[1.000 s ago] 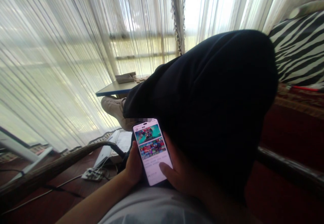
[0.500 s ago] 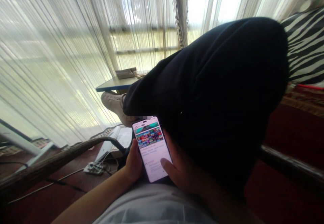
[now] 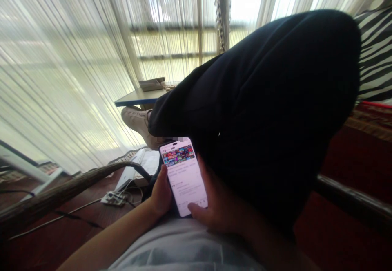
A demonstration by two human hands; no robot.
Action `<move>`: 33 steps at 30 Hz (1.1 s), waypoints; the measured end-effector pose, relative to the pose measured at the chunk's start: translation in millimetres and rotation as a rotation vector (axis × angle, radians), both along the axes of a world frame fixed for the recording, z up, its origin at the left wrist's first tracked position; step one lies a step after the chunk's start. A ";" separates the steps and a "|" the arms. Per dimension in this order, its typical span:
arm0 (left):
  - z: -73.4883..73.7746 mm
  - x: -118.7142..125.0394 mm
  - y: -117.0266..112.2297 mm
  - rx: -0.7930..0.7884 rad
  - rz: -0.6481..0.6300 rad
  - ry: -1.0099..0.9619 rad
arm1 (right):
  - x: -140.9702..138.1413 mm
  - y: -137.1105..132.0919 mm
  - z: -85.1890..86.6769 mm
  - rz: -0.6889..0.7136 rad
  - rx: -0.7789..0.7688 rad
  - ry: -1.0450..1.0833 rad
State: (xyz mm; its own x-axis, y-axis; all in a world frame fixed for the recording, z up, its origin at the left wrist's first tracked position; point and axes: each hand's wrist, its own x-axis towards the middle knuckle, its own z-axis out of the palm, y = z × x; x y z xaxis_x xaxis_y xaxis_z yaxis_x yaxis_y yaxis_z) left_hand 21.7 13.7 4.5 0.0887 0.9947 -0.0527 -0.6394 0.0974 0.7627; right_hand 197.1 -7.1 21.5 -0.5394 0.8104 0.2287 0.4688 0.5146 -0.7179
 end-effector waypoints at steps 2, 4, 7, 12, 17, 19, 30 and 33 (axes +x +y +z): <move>0.1 0.0 1.2 0.000 0.017 0.015 | -0.3 -1.1 3.2 -0.020 -0.035 -0.101; 0.4 0.3 2.4 0.018 0.021 0.011 | -0.6 -1.7 6.1 -0.025 -0.070 -0.157; 0.8 0.6 2.6 0.057 0.012 0.003 | -1.3 -1.5 8.3 -0.042 -0.088 -0.180; -1.3 -1.0 0.0 0.087 0.007 0.002 | -3.7 -2.2 7.0 -0.071 -0.090 -0.170; -0.4 -0.9 0.7 0.112 -0.008 -0.027 | -4.6 -3.3 6.8 -0.074 -0.060 -0.191; 1.2 0.2 1.7 0.123 -0.015 -0.043 | -4.5 -3.5 8.2 -0.075 -0.066 -0.215; -0.5 -1.8 0.1 0.093 -0.016 0.026 | -2.6 -4.3 11.1 -0.030 -0.041 -0.171; -2.7 -2.5 0.5 0.114 -0.033 0.019 | -1.3 -3.9 6.0 0.001 0.029 -0.080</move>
